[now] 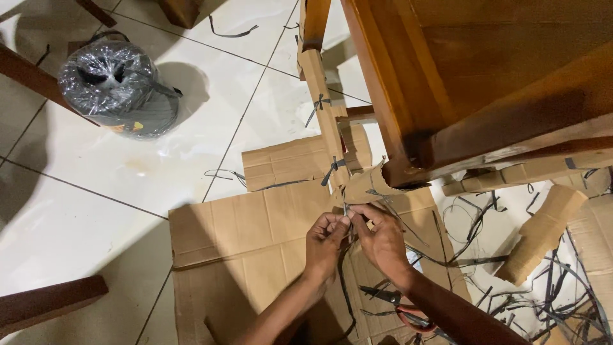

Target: Wrapping wooden chair legs with cardboard and securing them with plastic ties.

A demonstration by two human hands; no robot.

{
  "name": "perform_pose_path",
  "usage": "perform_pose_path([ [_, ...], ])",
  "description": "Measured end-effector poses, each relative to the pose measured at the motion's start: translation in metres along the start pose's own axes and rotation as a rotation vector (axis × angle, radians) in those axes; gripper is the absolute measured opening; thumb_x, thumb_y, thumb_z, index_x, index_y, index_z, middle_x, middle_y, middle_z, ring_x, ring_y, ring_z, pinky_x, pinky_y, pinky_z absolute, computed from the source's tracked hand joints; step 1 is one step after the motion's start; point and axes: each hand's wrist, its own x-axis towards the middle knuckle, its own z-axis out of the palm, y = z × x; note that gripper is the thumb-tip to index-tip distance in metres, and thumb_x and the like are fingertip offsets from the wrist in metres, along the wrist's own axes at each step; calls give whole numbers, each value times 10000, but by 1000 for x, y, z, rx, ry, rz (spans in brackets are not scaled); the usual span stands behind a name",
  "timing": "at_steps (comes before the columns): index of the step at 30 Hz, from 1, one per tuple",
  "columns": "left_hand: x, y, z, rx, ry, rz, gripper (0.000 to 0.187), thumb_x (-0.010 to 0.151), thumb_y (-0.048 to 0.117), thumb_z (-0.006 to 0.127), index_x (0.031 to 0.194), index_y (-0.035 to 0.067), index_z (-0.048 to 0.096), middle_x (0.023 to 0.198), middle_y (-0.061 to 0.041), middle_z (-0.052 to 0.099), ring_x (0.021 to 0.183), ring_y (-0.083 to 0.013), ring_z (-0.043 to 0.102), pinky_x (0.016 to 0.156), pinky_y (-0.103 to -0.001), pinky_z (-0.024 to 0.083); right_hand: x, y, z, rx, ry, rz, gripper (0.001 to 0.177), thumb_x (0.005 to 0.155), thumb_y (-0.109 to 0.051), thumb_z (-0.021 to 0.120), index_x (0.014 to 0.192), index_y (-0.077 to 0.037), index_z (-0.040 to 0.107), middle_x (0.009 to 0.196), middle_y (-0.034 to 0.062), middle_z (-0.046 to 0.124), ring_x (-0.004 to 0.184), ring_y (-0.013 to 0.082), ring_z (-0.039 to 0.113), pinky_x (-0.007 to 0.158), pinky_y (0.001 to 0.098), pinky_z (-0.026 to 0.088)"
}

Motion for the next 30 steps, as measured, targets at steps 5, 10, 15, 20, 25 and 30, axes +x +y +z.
perform_pose_path([
  [5,1,1,-4,-35,-77,-79,18,991,8,651,992,-8,643,840,-82,649,763,-140,588,781,-287,533,-2,-7,-1,6,-43,64,223,923,-123,620,1101,-43,728,960,44,758,682,155,669,605,267,531],
  [10,-3,5,-8,207,-85,126,42,988,17,674,946,21,670,774,-2,568,691,-90,476,689,-225,438,1,-14,-10,-128,-7,-98,138,902,-175,663,953,-66,731,842,35,764,626,172,665,547,299,518],
  [15,-17,14,-6,380,-110,170,55,950,-18,685,961,33,703,849,-36,692,740,-113,577,728,-250,504,4,6,0,-306,30,-296,150,882,-248,755,824,-134,677,707,8,737,401,87,523,315,261,429],
  [20,-21,18,-6,387,-73,254,20,929,7,720,935,-13,718,820,-39,683,709,-114,560,687,-246,480,3,-1,6,-285,55,-187,233,860,-315,761,929,-93,765,868,116,806,558,206,740,380,312,537],
  [25,-23,29,-6,366,-101,174,122,927,13,696,993,-40,783,845,-76,759,708,-114,617,682,-243,513,-3,-23,1,-69,97,-194,53,861,-89,706,906,-62,710,795,30,762,568,156,645,533,287,503],
  [30,-15,38,-13,483,-99,169,199,934,50,716,1127,7,730,808,-19,686,673,-90,546,651,-233,453,-5,-16,-1,-49,25,-157,47,918,-105,658,936,-64,673,790,32,704,607,154,576,567,296,472],
])
